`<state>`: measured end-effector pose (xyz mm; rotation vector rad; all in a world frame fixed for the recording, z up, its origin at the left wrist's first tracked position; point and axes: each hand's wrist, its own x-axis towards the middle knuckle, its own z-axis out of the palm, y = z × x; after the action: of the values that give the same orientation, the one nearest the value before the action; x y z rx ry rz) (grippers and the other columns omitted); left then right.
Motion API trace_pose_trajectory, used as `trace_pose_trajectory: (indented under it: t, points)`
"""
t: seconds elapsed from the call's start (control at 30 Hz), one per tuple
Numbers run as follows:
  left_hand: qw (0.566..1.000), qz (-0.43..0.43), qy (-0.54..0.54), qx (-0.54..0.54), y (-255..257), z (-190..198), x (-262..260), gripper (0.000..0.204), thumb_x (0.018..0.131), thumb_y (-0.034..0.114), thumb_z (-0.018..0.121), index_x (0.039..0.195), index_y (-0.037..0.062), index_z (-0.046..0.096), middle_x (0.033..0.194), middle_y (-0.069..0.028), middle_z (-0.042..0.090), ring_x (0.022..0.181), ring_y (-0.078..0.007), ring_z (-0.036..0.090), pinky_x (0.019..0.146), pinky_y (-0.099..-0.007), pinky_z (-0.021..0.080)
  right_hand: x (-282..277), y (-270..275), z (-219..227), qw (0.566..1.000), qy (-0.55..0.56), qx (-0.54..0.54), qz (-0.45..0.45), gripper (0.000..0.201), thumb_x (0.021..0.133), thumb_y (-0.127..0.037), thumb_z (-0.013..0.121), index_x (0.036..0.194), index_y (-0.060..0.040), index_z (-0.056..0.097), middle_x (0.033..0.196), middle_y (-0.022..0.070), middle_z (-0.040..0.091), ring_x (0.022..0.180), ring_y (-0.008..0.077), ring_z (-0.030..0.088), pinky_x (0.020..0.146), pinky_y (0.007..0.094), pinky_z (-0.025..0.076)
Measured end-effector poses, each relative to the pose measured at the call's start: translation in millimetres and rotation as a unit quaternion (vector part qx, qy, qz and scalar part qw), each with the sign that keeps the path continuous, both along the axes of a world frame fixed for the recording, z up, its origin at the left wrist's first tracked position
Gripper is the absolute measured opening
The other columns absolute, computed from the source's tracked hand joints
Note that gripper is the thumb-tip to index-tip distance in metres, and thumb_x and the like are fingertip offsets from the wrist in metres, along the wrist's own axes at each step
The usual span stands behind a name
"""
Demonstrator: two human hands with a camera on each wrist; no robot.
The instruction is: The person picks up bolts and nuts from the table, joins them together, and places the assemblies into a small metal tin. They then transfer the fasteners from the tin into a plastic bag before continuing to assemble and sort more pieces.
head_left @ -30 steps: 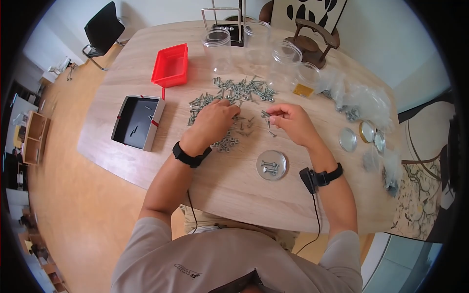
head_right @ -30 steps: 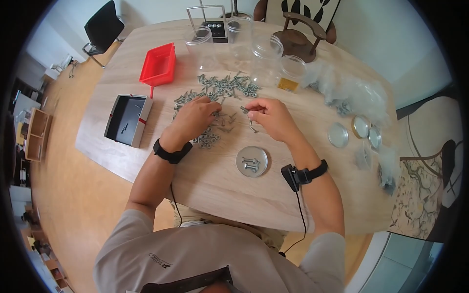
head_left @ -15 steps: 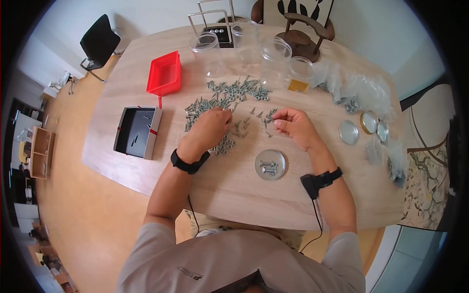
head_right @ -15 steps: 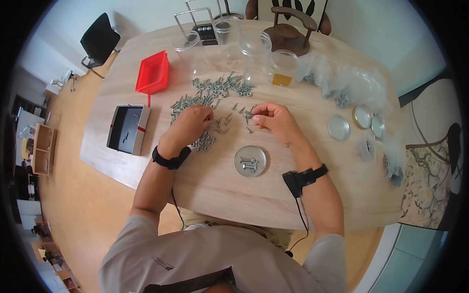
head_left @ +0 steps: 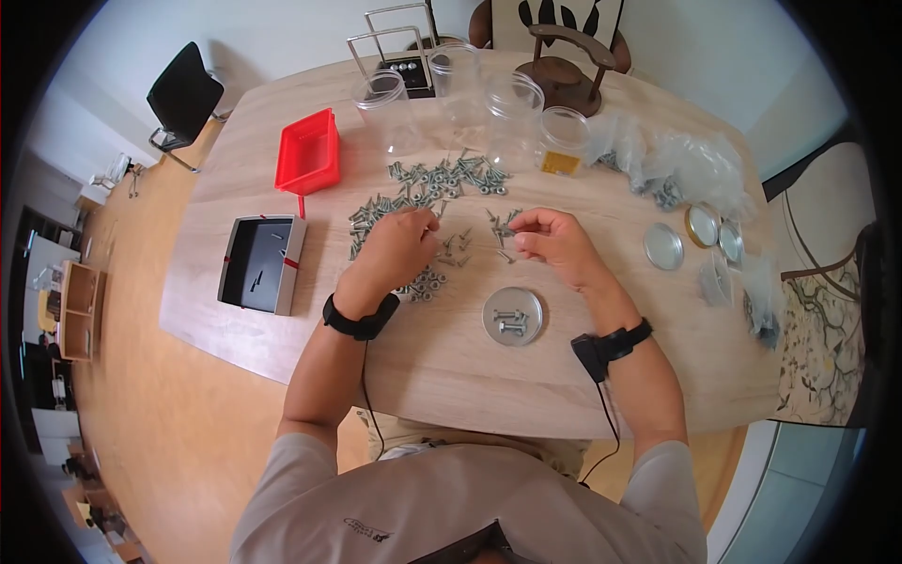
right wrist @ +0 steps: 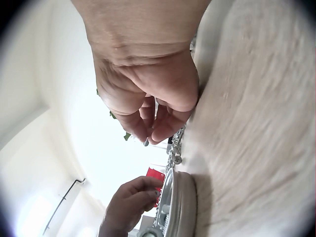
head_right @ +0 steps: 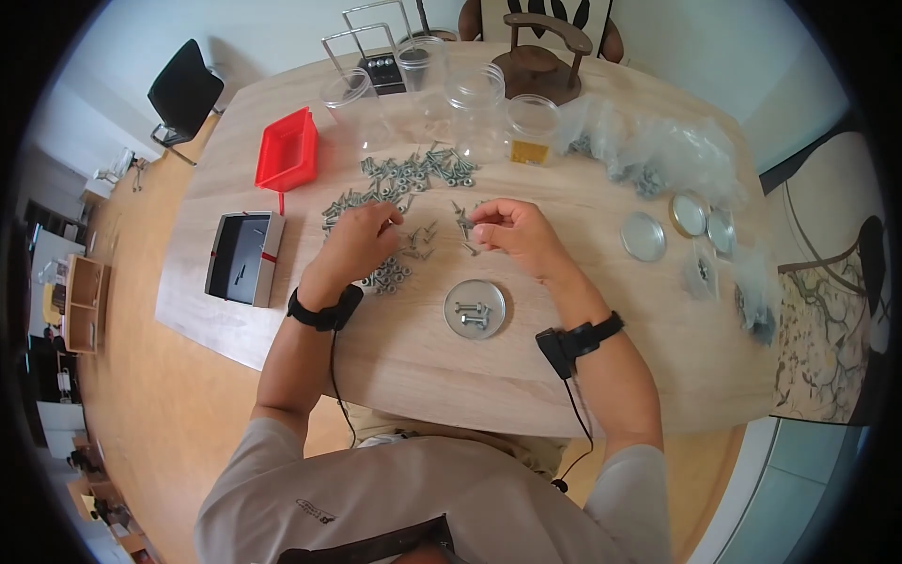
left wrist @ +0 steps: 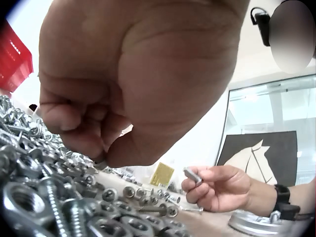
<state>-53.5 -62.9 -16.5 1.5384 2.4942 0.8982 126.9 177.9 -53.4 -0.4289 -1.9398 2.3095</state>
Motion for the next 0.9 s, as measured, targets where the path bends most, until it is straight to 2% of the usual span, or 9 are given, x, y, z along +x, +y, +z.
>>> trace_pose_trajectory:
  t: [0.1,0.2,0.3,0.4,0.5,0.6,0.7,0.8,0.9]
  points:
    - [0.997,-0.052,-0.05,0.029,7,18,13,0.018,0.097,0.011,0.069,0.109,-0.0015,0.075,0.093,-0.0171,0.075,0.086,-0.032,0.073,0.08,-0.0396,0.057,1,-6,10,0.999,0.019,0.022,0.03,0.029,0.097,-0.004,0.075,0.125,0.0028,0.072,0.104,0.005,0.075,0.09,0.0094,0.069,0.082,0.0257,0.059]
    - [0.967,-0.006,-0.246,0.07,15,33,39,0.015,0.101,0.012,0.072,0.109,-0.0011,0.075,0.089,-0.0088,0.074,0.082,-0.0169,0.072,0.076,-0.0315,0.057,3,-15,20,0.999,0.014,0.018,0.044,0.029,0.097,-0.003,0.076,0.125,0.0048,0.072,0.105,0.0065,0.076,0.094,0.011,0.071,0.086,0.0264,0.059]
    - [0.929,-0.003,-0.354,0.107,17,21,44,0.015,0.103,0.01,0.073,0.112,-0.0017,0.074,0.093,-0.0034,0.074,0.082,-0.0083,0.069,0.074,-0.0257,0.055,3,-24,20,0.999,0.035,-0.007,0.04,0.03,0.097,-0.002,0.078,0.125,0.0056,0.072,0.108,0.007,0.077,0.097,0.0117,0.072,0.088,0.0269,0.06]
    - [0.922,-0.025,-0.373,0.101,16,22,46,0.018,0.103,0.008,0.073,0.117,-0.0028,0.073,0.096,-0.0038,0.075,0.082,-0.0085,0.069,0.076,-0.0249,0.056,3,-23,16,0.998,0.041,-0.016,0.038,0.03,0.096,-0.002,0.08,0.124,0.0057,0.073,0.109,0.0075,0.077,0.099,0.0125,0.074,0.089,0.0273,0.06]
    - [0.946,-0.011,-0.315,0.072,15,21,45,0.022,0.102,0.007,0.073,0.122,-0.0034,0.072,0.099,-0.0047,0.076,0.084,-0.0087,0.069,0.077,-0.0251,0.056,4,-21,17,0.998,0.033,-0.018,0.041,0.029,0.096,-0.002,0.08,0.124,0.0057,0.073,0.109,0.0083,0.078,0.099,0.0127,0.075,0.088,0.0268,0.061]
    - [0.956,-0.032,-0.264,0.127,17,24,52,0.023,0.102,0.008,0.075,0.121,-0.0041,0.072,0.098,-0.0055,0.077,0.085,-0.0092,0.069,0.078,-0.0257,0.057,5,-22,19,0.998,0.033,-0.017,0.046,0.028,0.097,-0.001,0.079,0.123,0.0062,0.074,0.107,0.0092,0.078,0.097,0.0133,0.076,0.087,0.0263,0.061]
    - [0.963,-0.061,-0.249,0.086,17,25,48,0.021,0.102,0.009,0.076,0.118,-0.0044,0.074,0.097,-0.0063,0.077,0.085,-0.0099,0.07,0.078,-0.0262,0.057,5,-23,18,0.998,0.035,-0.024,0.041,0.026,0.097,0.0,0.078,0.122,0.0069,0.074,0.104,0.0102,0.079,0.095,0.0144,0.076,0.085,0.0267,0.062]
    - [0.941,-0.01,-0.325,0.094,17,23,50,0.018,0.102,0.011,0.076,0.112,-0.0042,0.076,0.093,-0.0066,0.077,0.083,-0.0097,0.069,0.075,-0.0262,0.056,5,-25,21,0.998,0.034,-0.023,0.037,0.024,0.097,0.001,0.078,0.12,0.0072,0.075,0.102,0.0106,0.079,0.093,0.0155,0.077,0.084,0.0272,0.062]
    - [0.942,-0.007,-0.323,0.086,17,28,50,0.018,0.102,0.013,0.077,0.109,-0.0042,0.076,0.091,-0.0068,0.077,0.081,-0.0095,0.069,0.073,-0.0259,0.056,5,-27,23,0.998,0.04,-0.018,0.036,0.023,0.097,0.001,0.078,0.119,0.0073,0.076,0.1,0.0107,0.079,0.093,0.0156,0.077,0.083,0.0271,0.062]
